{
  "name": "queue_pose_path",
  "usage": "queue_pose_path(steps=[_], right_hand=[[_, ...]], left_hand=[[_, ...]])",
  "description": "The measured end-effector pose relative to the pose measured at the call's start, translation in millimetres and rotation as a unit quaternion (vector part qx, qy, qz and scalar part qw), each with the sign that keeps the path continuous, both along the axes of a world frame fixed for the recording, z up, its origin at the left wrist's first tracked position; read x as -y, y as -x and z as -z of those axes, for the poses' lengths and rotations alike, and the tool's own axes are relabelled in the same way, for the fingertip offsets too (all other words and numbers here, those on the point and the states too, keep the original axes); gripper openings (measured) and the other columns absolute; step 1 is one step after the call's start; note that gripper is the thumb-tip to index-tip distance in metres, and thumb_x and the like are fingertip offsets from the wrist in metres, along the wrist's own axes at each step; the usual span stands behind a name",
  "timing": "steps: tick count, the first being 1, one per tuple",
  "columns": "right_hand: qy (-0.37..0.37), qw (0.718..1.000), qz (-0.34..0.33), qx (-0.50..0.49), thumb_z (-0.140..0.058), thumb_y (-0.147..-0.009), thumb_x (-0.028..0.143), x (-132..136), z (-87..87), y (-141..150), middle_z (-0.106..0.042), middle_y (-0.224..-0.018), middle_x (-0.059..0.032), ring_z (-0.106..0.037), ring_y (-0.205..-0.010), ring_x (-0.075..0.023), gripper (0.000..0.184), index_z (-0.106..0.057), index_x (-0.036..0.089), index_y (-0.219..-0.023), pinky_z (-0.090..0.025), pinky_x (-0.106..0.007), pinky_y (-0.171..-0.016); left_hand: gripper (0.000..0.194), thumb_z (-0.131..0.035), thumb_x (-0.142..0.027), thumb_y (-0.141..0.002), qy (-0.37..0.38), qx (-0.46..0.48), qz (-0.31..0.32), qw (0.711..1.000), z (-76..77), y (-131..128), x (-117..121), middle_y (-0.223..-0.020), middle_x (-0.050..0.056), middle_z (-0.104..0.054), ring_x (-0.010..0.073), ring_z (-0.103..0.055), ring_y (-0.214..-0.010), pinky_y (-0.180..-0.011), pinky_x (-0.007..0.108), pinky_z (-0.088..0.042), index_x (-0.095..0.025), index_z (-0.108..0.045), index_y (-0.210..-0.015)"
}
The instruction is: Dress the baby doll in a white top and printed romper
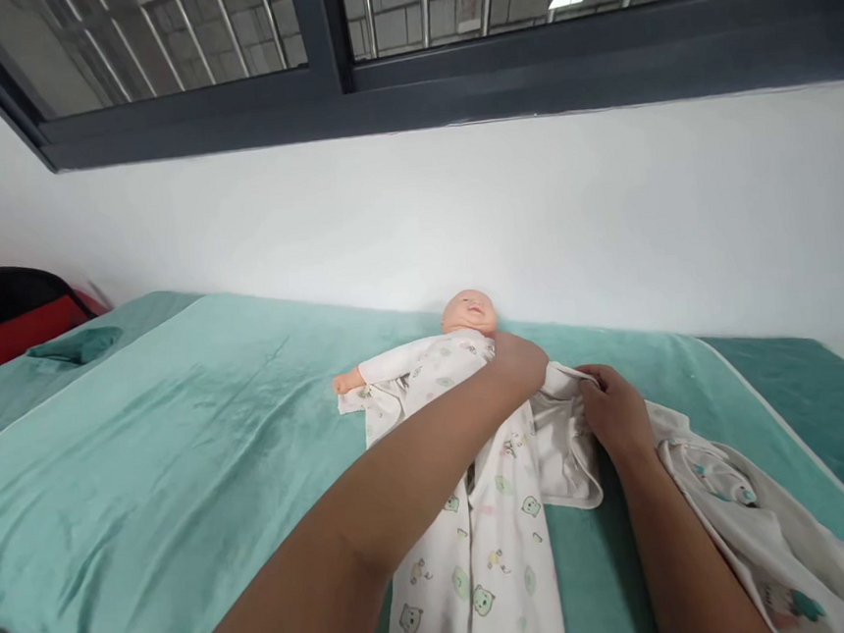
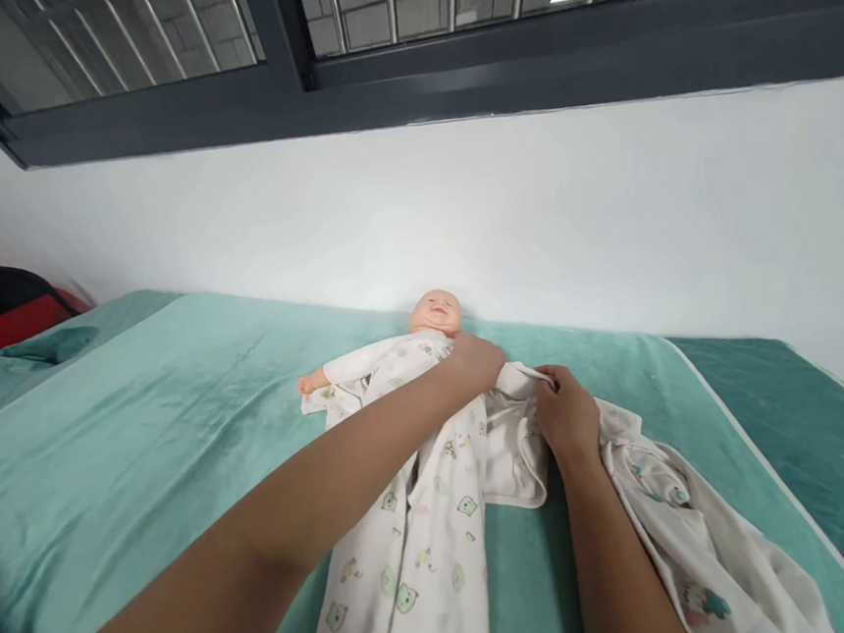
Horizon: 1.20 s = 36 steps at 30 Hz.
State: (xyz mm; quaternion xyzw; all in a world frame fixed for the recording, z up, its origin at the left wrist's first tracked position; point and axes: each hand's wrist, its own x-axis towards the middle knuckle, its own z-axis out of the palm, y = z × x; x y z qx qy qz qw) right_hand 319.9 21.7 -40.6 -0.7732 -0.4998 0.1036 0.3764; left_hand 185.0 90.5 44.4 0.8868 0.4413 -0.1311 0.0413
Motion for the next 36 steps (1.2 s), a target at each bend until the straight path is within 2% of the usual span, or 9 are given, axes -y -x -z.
queue_pose_path(steps=[6,10,14,17,20,23,27,32,36], right_hand=[[-0.013,0.997,0.007,-0.073,-0.045,-0.075,0.029,-1.8,-0.2,-6.1,-0.075,-0.099,-0.0101,-0.067,-0.091,-0.0261,0.036,-0.072,0.02,-0.099,-0.047,-0.036,-0.078],[-0.062,0.981,0.028,-0.18,-0.055,-0.069,0.029,-4.1,3.6,-10.2,-0.075,-0.088,-0.0081,-0.067,-0.081,-0.0242,0.03,-0.07,0.019,-0.093,-0.05,-0.034,-0.071],[-0.151,0.917,0.016,-0.368,-0.067,-0.058,0.021,-2.2,3.7,-12.6,-0.074,-0.093,-0.0055,-0.069,-0.083,-0.0233,0.032,-0.065,0.022,-0.09,-0.054,-0.032,-0.067],[-0.226,0.861,-0.001,-0.455,-0.067,-0.056,0.018,-0.3,0.1,-15.2,-0.073,-0.109,-0.0049,-0.069,-0.099,-0.0225,0.037,-0.062,0.024,-0.092,-0.057,-0.033,-0.076],[-0.272,0.817,0.046,-0.506,-0.063,-0.057,0.016,-0.3,-4.8,-13.4,-0.073,-0.109,-0.0033,-0.069,-0.105,-0.0196,0.033,-0.062,0.023,-0.089,-0.055,-0.035,-0.089],[-0.334,0.846,0.08,-0.408,-0.059,-0.064,0.017,-0.1,-8.4,0.5,-0.074,-0.1,-0.0026,-0.07,-0.101,-0.0185,0.025,-0.065,0.022,-0.087,-0.051,-0.037,-0.099],[-0.289,0.917,-0.043,-0.271,-0.06,-0.08,0.028,4.8,-10.1,33.5,-0.073,-0.11,-0.0062,-0.067,-0.106,-0.0212,0.025,-0.068,0.02,-0.102,-0.05,-0.041,-0.1],[-0.141,0.965,-0.158,-0.152,-0.056,-0.092,0.042,13.9,-12.4,64.6,-0.066,-0.133,-0.0068,-0.057,-0.127,-0.0249,0.037,-0.065,0.025,-0.123,-0.041,-0.045,-0.11],[-0.099,0.965,-0.221,-0.103,-0.056,-0.093,0.046,15.8,-14.0,75.7,-0.062,-0.141,-0.0068,-0.053,-0.133,-0.0251,0.043,-0.06,0.026,-0.132,-0.034,-0.048,-0.118]], left_hand=[[0.043,-0.054,-0.011,-0.088,-0.051,0.013,-0.017,0.998,-20.1,31.1,0.5,-0.134,0.021,-0.065,0.0345,-0.061,-0.122,-0.099,0.054,-0.045,-0.014,-0.063,-0.13],[0.044,-0.055,-0.01,-0.087,-0.08,0.015,-0.031,0.996,-33.8,51.1,0.0,-0.13,0.021,-0.065,0.0319,-0.063,-0.117,-0.093,0.045,-0.048,-0.012,-0.058,-0.131],[0.044,-0.057,-0.011,-0.086,-0.089,0.018,-0.037,0.995,-35.9,57.4,-0.9,-0.128,0.02,-0.065,0.0308,-0.064,-0.114,-0.09,0.042,-0.048,-0.013,-0.056,-0.13],[0.042,-0.056,-0.012,-0.088,-0.08,0.023,-0.037,0.996,-28.1,48.1,2.2,-0.13,0.02,-0.064,0.0319,-0.062,-0.119,-0.094,0.045,-0.047,-0.015,-0.056,-0.13],[0.039,-0.056,-0.015,-0.089,-0.059,0.034,-0.032,0.997,-17.4,34.3,12.3,-0.129,0.018,-0.064,0.0315,-0.061,-0.12,-0.096,0.046,-0.047,-0.016,-0.059,-0.127],[0.035,-0.053,-0.018,-0.092,-0.057,0.059,-0.025,0.996,-10.3,33.4,30.2,-0.131,0.015,-0.063,0.0309,-0.059,-0.121,-0.1,0.048,-0.045,-0.016,-0.059,-0.126],[0.029,-0.047,-0.033,-0.099,-0.129,0.191,-0.04,0.972,-5.8,71.7,53.5,-0.128,0.012,-0.064,0.0295,-0.054,-0.126,-0.106,0.047,-0.042,-0.016,-0.06,-0.119],[0.028,-0.042,-0.037,-0.101,-0.142,0.398,-0.211,0.881,15.7,139.5,53.2,-0.128,0.007,-0.065,0.023,-0.058,-0.121,-0.102,0.036,-0.046,-0.023,-0.06,-0.118],[0.029,-0.047,-0.04,-0.099,-0.091,0.512,-0.248,0.817,36.2,156.6,44.2,-0.13,0.007,-0.063,0.0203,-0.055,-0.125,-0.108,0.033,-0.042,-0.022,-0.059,-0.119]])
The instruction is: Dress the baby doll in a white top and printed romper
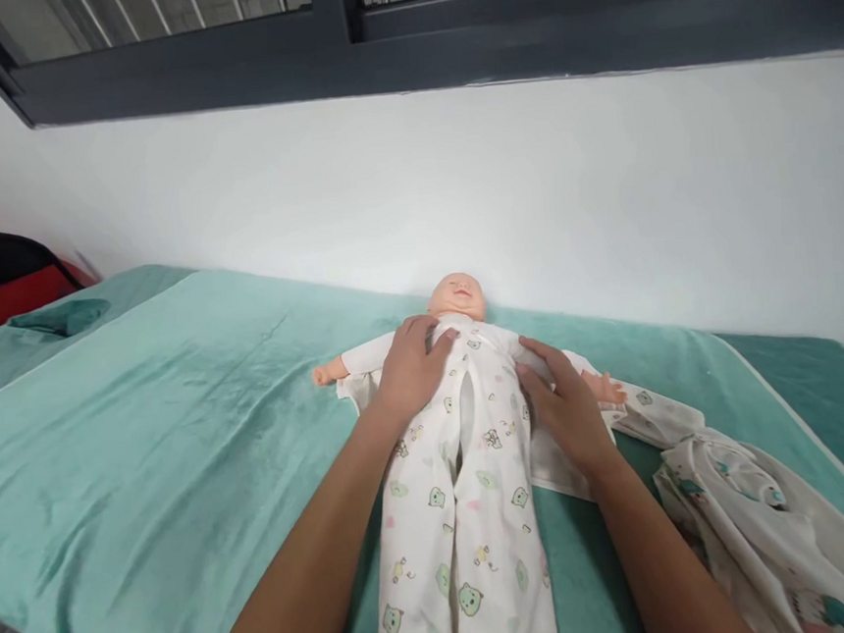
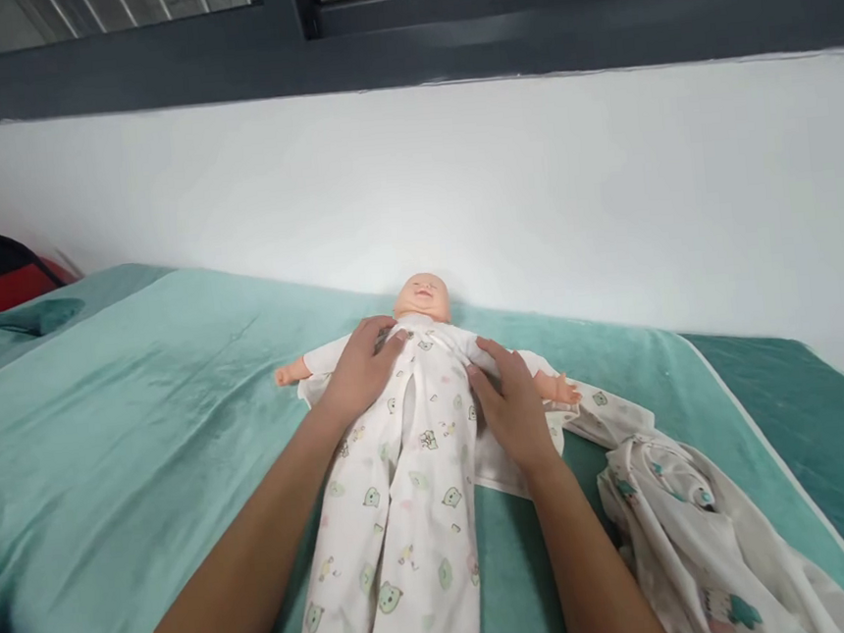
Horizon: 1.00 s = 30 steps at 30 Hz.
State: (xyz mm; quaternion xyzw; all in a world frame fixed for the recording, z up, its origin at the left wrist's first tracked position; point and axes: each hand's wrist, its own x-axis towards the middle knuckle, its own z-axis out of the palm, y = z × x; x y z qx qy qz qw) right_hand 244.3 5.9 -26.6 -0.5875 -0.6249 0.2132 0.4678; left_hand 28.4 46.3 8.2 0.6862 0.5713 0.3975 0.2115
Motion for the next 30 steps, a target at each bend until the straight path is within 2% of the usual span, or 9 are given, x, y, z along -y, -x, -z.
queue_pose_path(steps=[5,8,10,13,16,19,24,27,30], right_hand=[[-0.003,0.996,-0.073,0.041,-0.05,-0.097,0.05,-2.1,-0.3,6.7,-0.055,-0.15,-0.0047,-0.041,-0.146,-0.0233,0.044,-0.056,0.029,-0.136,-0.009,-0.048,-0.128],[-0.004,0.994,-0.098,0.042,-0.052,-0.097,0.052,-2.3,-0.7,9.4,-0.051,-0.153,-0.0026,-0.039,-0.147,-0.024,0.045,-0.054,0.032,-0.137,-0.005,-0.049,-0.128],[-0.011,0.994,-0.098,0.042,-0.055,-0.095,0.053,-1.0,-1.6,11.3,-0.05,-0.153,-0.0026,-0.041,-0.146,-0.0251,0.046,-0.053,0.034,-0.137,-0.008,-0.051,-0.128],[-0.036,0.994,-0.094,0.043,-0.056,-0.095,0.05,3.3,-4.5,16.2,-0.047,-0.154,-0.0044,-0.04,-0.145,-0.026,0.046,-0.049,0.034,-0.138,-0.022,-0.051,-0.124],[-0.077,0.991,-0.097,0.058,-0.061,-0.092,0.045,9.2,-8.3,25.1,-0.044,-0.151,-0.008,-0.037,-0.143,-0.0273,0.046,-0.049,0.032,-0.135,-0.031,-0.049,-0.119],[-0.09,0.988,-0.088,0.086,-0.068,-0.085,0.037,13.6,-10.8,34.7,-0.047,-0.134,-0.0103,-0.041,-0.133,-0.0295,0.046,-0.051,0.028,-0.127,-0.034,-0.051,-0.114],[-0.078,0.989,-0.073,0.105,-0.069,-0.08,0.031,14.2,-12.0,39.9,-0.046,-0.116,-0.0083,-0.043,-0.118,-0.0292,0.037,-0.054,0.025,-0.113,-0.038,-0.05,-0.106],[-0.077,0.987,-0.079,0.12,-0.069,-0.081,0.038,12.6,-16.0,36.9,-0.05,-0.107,-0.0066,-0.046,-0.108,-0.0278,0.026,-0.056,0.024,-0.098,-0.04,-0.047,-0.099],[-0.06,0.983,-0.109,0.135,-0.067,-0.084,0.047,12.4,-22.8,31.2,-0.055,-0.087,-0.0026,-0.049,-0.093,-0.0245,0.028,-0.051,0.024,-0.08,-0.04,-0.041,-0.089]], left_hand=[[0.023,-0.054,-0.038,-0.096,-0.013,0.044,0.005,0.999,6.8,-3.8,0.4,-0.125,0.007,-0.064,0.0222,-0.057,-0.12,-0.104,0.038,-0.044,-0.022,-0.057,-0.112],[0.018,-0.058,-0.037,-0.094,-0.072,0.025,0.019,0.997,9.8,-4.9,0.6,-0.123,0.009,-0.063,0.024,-0.057,-0.119,-0.102,0.041,-0.045,-0.021,-0.056,-0.102],[0.019,-0.06,-0.039,-0.094,-0.125,-0.004,0.033,0.992,11.5,-5.8,0.8,-0.125,0.01,-0.062,0.0253,-0.055,-0.121,-0.103,0.042,-0.044,-0.021,-0.056,-0.095],[0.025,-0.058,-0.042,-0.096,-0.208,-0.042,0.047,0.976,10.9,-8.9,3.5,-0.12,0.01,-0.063,0.0246,-0.055,-0.115,-0.098,0.041,-0.045,-0.02,-0.055,-0.084],[0.031,-0.054,-0.044,-0.099,-0.276,-0.083,0.063,0.955,8.0,-12.9,8.3,-0.102,0.008,-0.065,0.0213,-0.055,-0.097,-0.087,0.037,-0.044,-0.02,-0.055,-0.079],[0.038,-0.05,-0.048,-0.1,-0.317,-0.117,0.063,0.939,7.4,-15.6,11.5,-0.084,0.005,-0.061,0.0193,-0.051,-0.083,-0.077,0.035,-0.04,-0.02,-0.051,-0.074],[0.047,-0.045,-0.051,-0.101,-0.348,-0.109,0.055,0.929,12.0,-16.3,12.3,-0.065,0.0,-0.051,0.0161,-0.045,-0.068,-0.069,0.033,-0.034,-0.021,-0.043,-0.065],[0.047,-0.043,-0.048,-0.102,-0.336,-0.095,0.064,0.935,13.5,-15.9,12.2,-0.061,-0.002,-0.049,0.0139,-0.043,-0.061,-0.067,0.032,-0.032,-0.021,-0.043,-0.065],[0.049,-0.038,-0.044,-0.105,-0.313,-0.09,0.062,0.943,14.2,-13.9,13.6,-0.057,-0.002,-0.047,0.013,-0.041,-0.057,-0.066,0.031,-0.03,-0.021,-0.039,-0.062]])
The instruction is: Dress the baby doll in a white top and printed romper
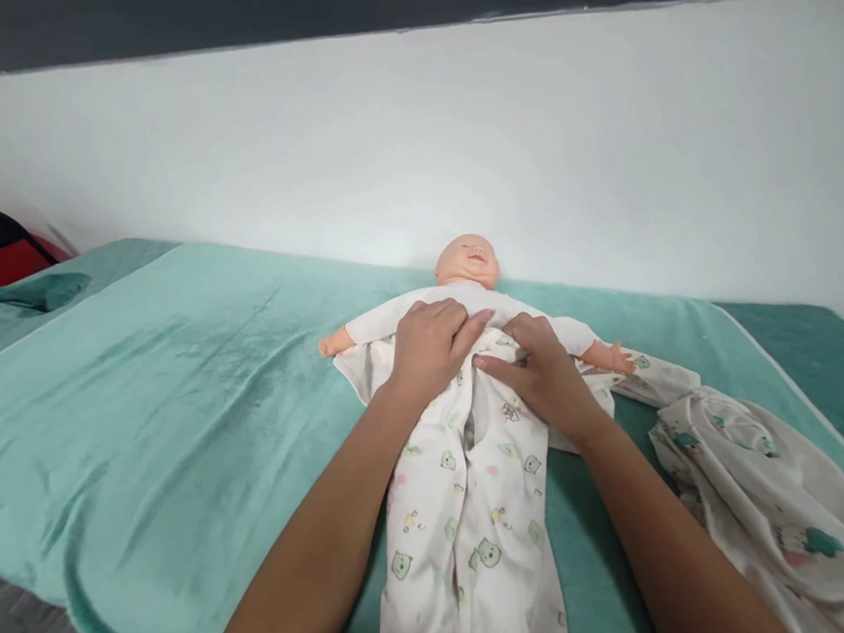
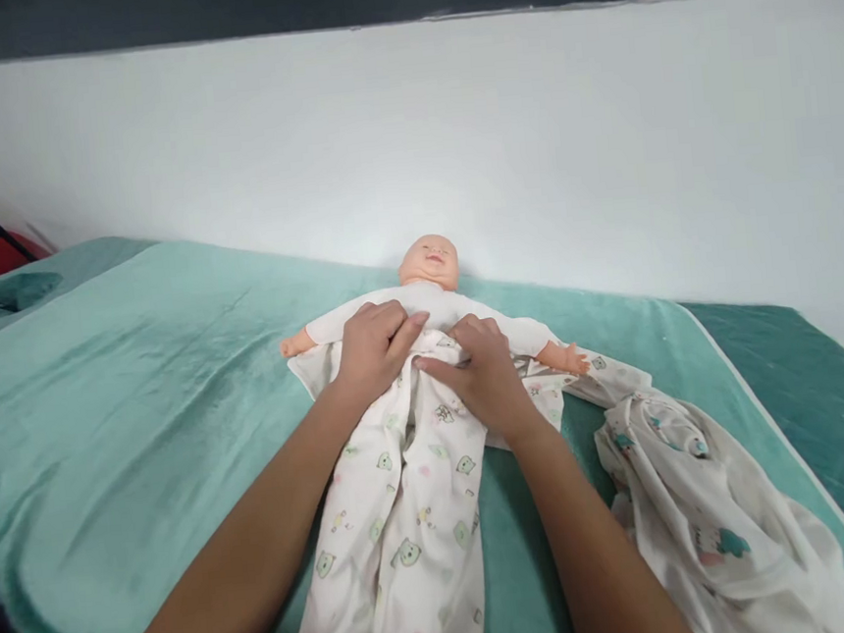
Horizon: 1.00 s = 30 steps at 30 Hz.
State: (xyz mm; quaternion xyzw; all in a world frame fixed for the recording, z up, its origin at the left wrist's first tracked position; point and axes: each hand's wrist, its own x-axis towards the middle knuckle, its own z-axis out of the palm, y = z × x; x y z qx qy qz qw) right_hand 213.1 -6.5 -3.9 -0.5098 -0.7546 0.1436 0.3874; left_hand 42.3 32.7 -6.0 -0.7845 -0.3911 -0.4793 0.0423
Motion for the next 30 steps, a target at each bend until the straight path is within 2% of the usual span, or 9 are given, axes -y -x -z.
queue_pose_path(steps=[4,7,9,14,18,20,23,27,30], right_hand=[[0.076,0.997,-0.003,-0.013,-0.064,-0.086,0.053,4.3,-4.5,-9.3,-0.047,-0.066,0.0024,-0.046,-0.072,-0.0173,0.043,-0.042,0.022,-0.065,-0.036,-0.032,-0.069],[0.136,0.99,0.011,-0.024,-0.061,-0.087,0.059,10.0,-2.6,-14.8,-0.04,-0.063,0.0047,-0.039,-0.063,-0.0134,0.048,-0.039,0.022,-0.064,-0.029,-0.03,-0.061],[0.159,0.987,0.013,-0.026,-0.058,-0.086,0.063,14.3,-0.9,-18.4,-0.041,-0.065,0.0048,-0.039,-0.064,-0.0131,0.05,-0.039,0.022,-0.066,-0.028,-0.029,-0.061],[0.221,0.975,-0.006,0.018,-0.055,-0.085,0.068,32.0,3.1,-31.7,-0.05,-0.07,0.0034,-0.045,-0.068,-0.0158,0.049,-0.044,0.022,-0.07,-0.032,-0.029,-0.062],[0.245,0.969,-0.005,0.027,-0.067,-0.077,0.064,50.5,9.4,-36.8,-0.065,-0.091,0.0002,-0.057,-0.083,-0.0208,0.046,-0.057,0.023,-0.094,-0.042,-0.029,-0.07],[0.242,0.97,0.006,0.03,-0.069,-0.076,0.061,54.8,11.7,-34.3,-0.067,-0.093,-0.0002,-0.059,-0.085,-0.0217,0.046,-0.058,0.023,-0.101,-0.044,-0.03,-0.072],[0.223,0.971,0.051,0.062,-0.069,-0.076,0.053,54.9,11.1,-26.3,-0.064,-0.077,0.0014,-0.057,-0.073,-0.0203,0.034,-0.059,0.023,-0.09,-0.041,-0.029,-0.064],[0.172,0.975,0.091,0.111,-0.065,-0.078,0.048,55.5,6.3,-14.1,-0.057,-0.061,0.0028,-0.046,-0.058,-0.0167,0.029,-0.052,0.024,-0.07,-0.032,-0.028,-0.057],[0.136,0.977,0.122,0.111,-0.063,-0.08,0.044,59.4,5.2,-5.6,-0.052,-0.055,0.0037,-0.04,-0.054,-0.0155,0.03,-0.045,0.024,-0.066,-0.029,-0.028,-0.057]], left_hand=[[0.051,-0.036,-0.043,-0.104,0.047,0.002,-0.038,0.998,8.3,13.9,7.9,-0.054,-0.002,-0.046,0.013,-0.04,-0.055,-0.067,0.032,-0.029,-0.021,-0.037,-0.059],[0.052,-0.038,-0.047,-0.102,0.144,0.035,-0.078,0.986,22.9,35.5,19.0,-0.053,-0.001,-0.044,0.014,-0.04,-0.056,-0.064,0.032,-0.027,-0.021,-0.036,-0.057],[0.05,-0.039,-0.048,-0.1,0.22,0.075,-0.085,0.969,33.1,50.4,27.1,-0.054,-0.001,-0.045,0.0148,-0.042,-0.058,-0.062,0.031,-0.027,-0.021,-0.037,-0.058],[0.039,-0.049,-0.051,-0.095,0.318,0.146,-0.014,0.937,44.9,68.5,41.7,-0.066,-0.002,-0.053,0.0154,-0.048,-0.069,-0.067,0.029,-0.034,-0.021,-0.048,-0.069],[0.032,-0.061,-0.052,-0.087,0.37,0.186,0.057,0.908,44.4,71.8,46.6,-0.083,-0.001,-0.057,0.0157,-0.052,-0.08,-0.074,0.028,-0.041,-0.021,-0.056,-0.087],[0.034,-0.068,-0.051,-0.082,0.385,0.189,0.084,0.899,44.1,74.0,48.4,-0.088,-0.001,-0.056,0.0163,-0.053,-0.084,-0.076,0.028,-0.043,-0.021,-0.055,-0.092],[0.037,-0.075,-0.048,-0.077,0.38,0.183,0.095,0.902,43.1,76.2,51.0,-0.091,0.0,-0.055,0.0167,-0.052,-0.084,-0.075,0.029,-0.043,-0.021,-0.054,-0.095],[0.035,-0.075,-0.048,-0.078,0.325,0.166,0.061,0.929,39.5,73.9,53.1,-0.088,0.001,-0.054,0.017,-0.051,-0.082,-0.073,0.03,-0.041,-0.02,-0.053,-0.079],[0.039,-0.072,-0.048,-0.081,0.279,0.159,0.035,0.946,37.0,70.1,54.0,-0.077,-0.001,-0.052,0.0164,-0.05,-0.077,-0.073,0.031,-0.039,-0.02,-0.048,-0.067]])
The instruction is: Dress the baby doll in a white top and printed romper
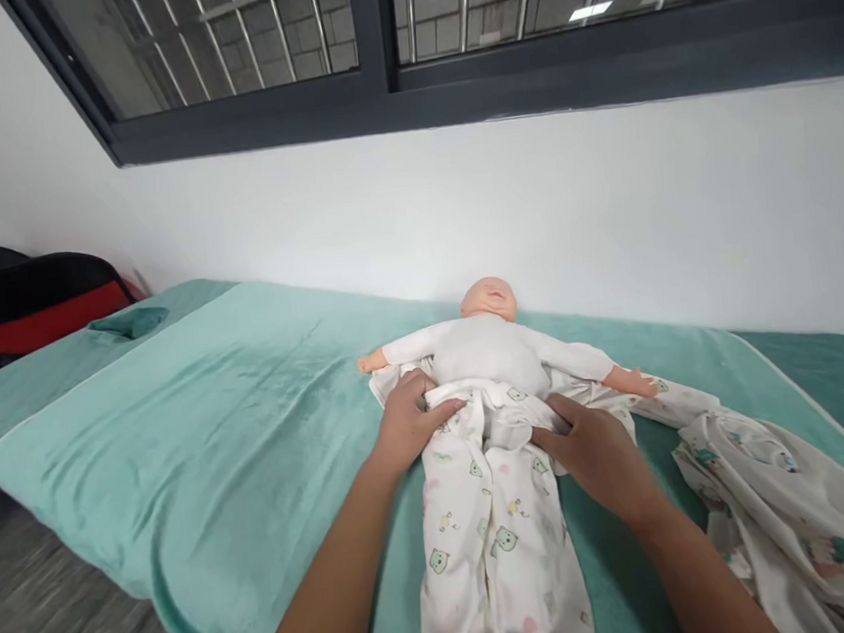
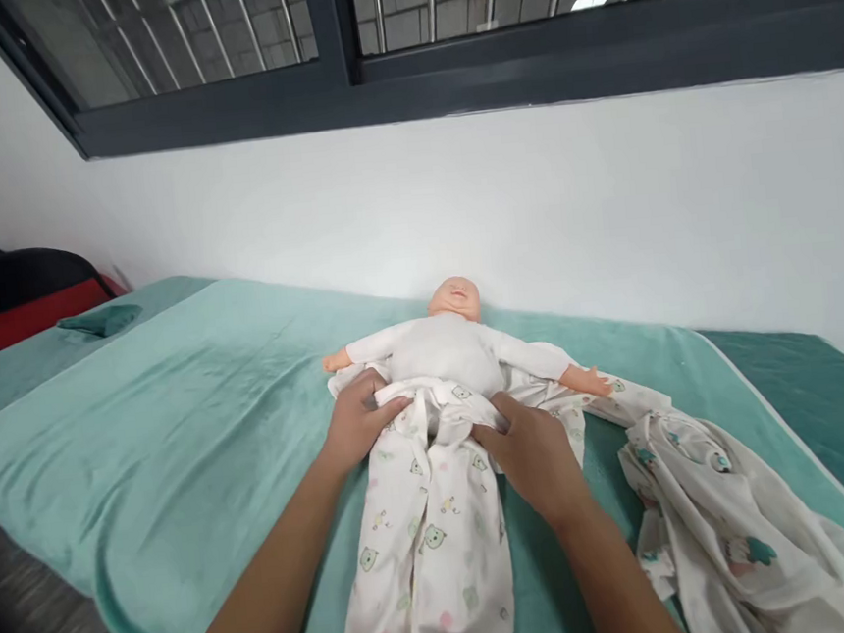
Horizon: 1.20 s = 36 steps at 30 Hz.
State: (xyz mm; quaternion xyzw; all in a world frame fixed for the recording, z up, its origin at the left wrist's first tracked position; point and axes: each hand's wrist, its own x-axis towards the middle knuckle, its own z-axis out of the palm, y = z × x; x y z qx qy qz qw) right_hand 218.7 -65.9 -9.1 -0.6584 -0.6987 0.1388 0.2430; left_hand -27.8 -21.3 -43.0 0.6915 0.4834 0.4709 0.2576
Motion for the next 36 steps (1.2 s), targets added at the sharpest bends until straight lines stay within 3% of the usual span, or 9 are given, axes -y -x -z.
queue_pose_path(steps=[6,10,14,19,22,24,27,30,36], right_hand=[[-0.123,0.991,0.049,-0.013,-0.054,-0.082,0.036,7.7,6.4,15.2,-0.041,-0.052,0.0044,-0.036,-0.053,-0.0159,0.027,-0.035,0.025,-0.067,-0.026,-0.028,-0.058],[-0.174,0.982,0.066,-0.017,-0.049,-0.079,0.026,7.7,11.5,22.0,-0.044,-0.057,0.0031,-0.04,-0.056,-0.0163,0.015,-0.038,0.024,-0.07,-0.025,-0.028,-0.059],[-0.113,0.989,0.05,-0.079,-0.051,-0.079,0.028,3.2,13.5,16.9,-0.051,-0.064,0.0024,-0.044,-0.062,-0.0165,0.01,-0.043,0.024,-0.073,-0.029,-0.028,-0.061],[0.04,0.985,-0.086,-0.147,-0.059,-0.082,0.046,7.8,14.3,-9.8,-0.054,-0.071,0.003,-0.048,-0.068,-0.0169,0.023,-0.058,0.023,-0.086,-0.038,-0.028,-0.065],[0.083,0.981,-0.123,-0.122,-0.072,-0.074,0.054,16.7,15.2,-17.8,-0.064,-0.085,0.0003,-0.056,-0.077,-0.0207,0.041,-0.062,0.023,-0.1,-0.042,-0.03,-0.069],[0.065,0.986,-0.112,-0.104,-0.077,-0.069,0.054,21.8,16.0,-15.2,-0.066,-0.086,-0.0011,-0.058,-0.079,-0.0223,0.042,-0.063,0.023,-0.094,-0.041,-0.03,-0.068],[0.019,0.995,-0.075,-0.066,-0.075,-0.071,0.058,28.4,17.9,-4.1,-0.06,-0.073,0.0,-0.055,-0.073,-0.0207,0.043,-0.053,0.022,-0.068,-0.037,-0.029,-0.065],[-0.032,0.998,-0.038,-0.042,-0.068,-0.076,0.058,38.9,21.6,8.9,-0.055,-0.066,0.0001,-0.053,-0.073,-0.0203,0.045,-0.045,0.022,-0.06,-0.034,-0.029,-0.066],[-0.169,0.984,0.055,-0.026,-0.048,-0.076,0.021,67.5,30.0,32.9,-0.051,-0.061,-0.0007,-0.045,-0.065,-0.0179,0.02,-0.035,0.024,-0.062,-0.028,-0.03,-0.063]], left_hand=[[0.041,-0.069,-0.041,-0.08,-0.025,0.015,-0.108,0.994,2.8,-6.3,1.1,-0.06,-0.005,-0.042,0.0133,-0.04,-0.062,-0.062,0.029,-0.031,-0.021,-0.039,-0.061],[0.026,-0.059,-0.02,-0.075,-0.048,0.04,-0.112,0.992,6.4,-7.5,-0.4,-0.059,-0.006,-0.039,0.0119,-0.035,-0.06,-0.061,0.027,-0.028,-0.021,-0.036,-0.064],[0.012,-0.057,-0.017,-0.075,-0.007,0.058,-0.052,0.997,6.8,-7.5,0.6,-0.068,-0.006,-0.045,0.0123,-0.04,-0.066,-0.064,0.026,-0.032,-0.022,-0.046,-0.074],[0.01,-0.06,-0.023,-0.08,0.035,0.077,0.018,0.996,6.1,-1.0,15.1,-0.084,-0.002,-0.05,0.0129,-0.044,-0.077,-0.071,0.025,-0.037,-0.021,-0.05,-0.081],[0.025,-0.069,-0.034,-0.08,0.084,0.077,0.073,0.991,8.4,6.5,27.5,-0.097,-0.001,-0.05,0.013,-0.046,-0.082,-0.076,0.025,-0.04,-0.022,-0.053,-0.096],[0.039,-0.075,-0.037,-0.076,0.093,0.07,0.088,0.989,10.2,9.7,33.8,-0.103,0.0,-0.049,0.0136,-0.048,-0.086,-0.079,0.026,-0.042,-0.023,-0.052,-0.104],[0.037,-0.077,-0.034,-0.073,0.037,0.04,0.063,0.997,12.0,9.9,39.0,-0.101,0.001,-0.05,0.0148,-0.048,-0.087,-0.079,0.027,-0.042,-0.022,-0.05,-0.094],[0.027,-0.07,-0.029,-0.076,-0.035,-0.016,0.039,0.998,13.6,7.1,43.0,-0.088,0.0,-0.051,0.0162,-0.049,-0.085,-0.078,0.029,-0.04,-0.022,-0.044,-0.077],[0.019,-0.052,-0.014,-0.071,-0.093,-0.009,-0.118,0.989,20.2,-2.5,55.6,-0.068,-0.004,-0.047,0.0153,-0.041,-0.067,-0.067,0.028,-0.034,-0.024,-0.035,-0.071]])
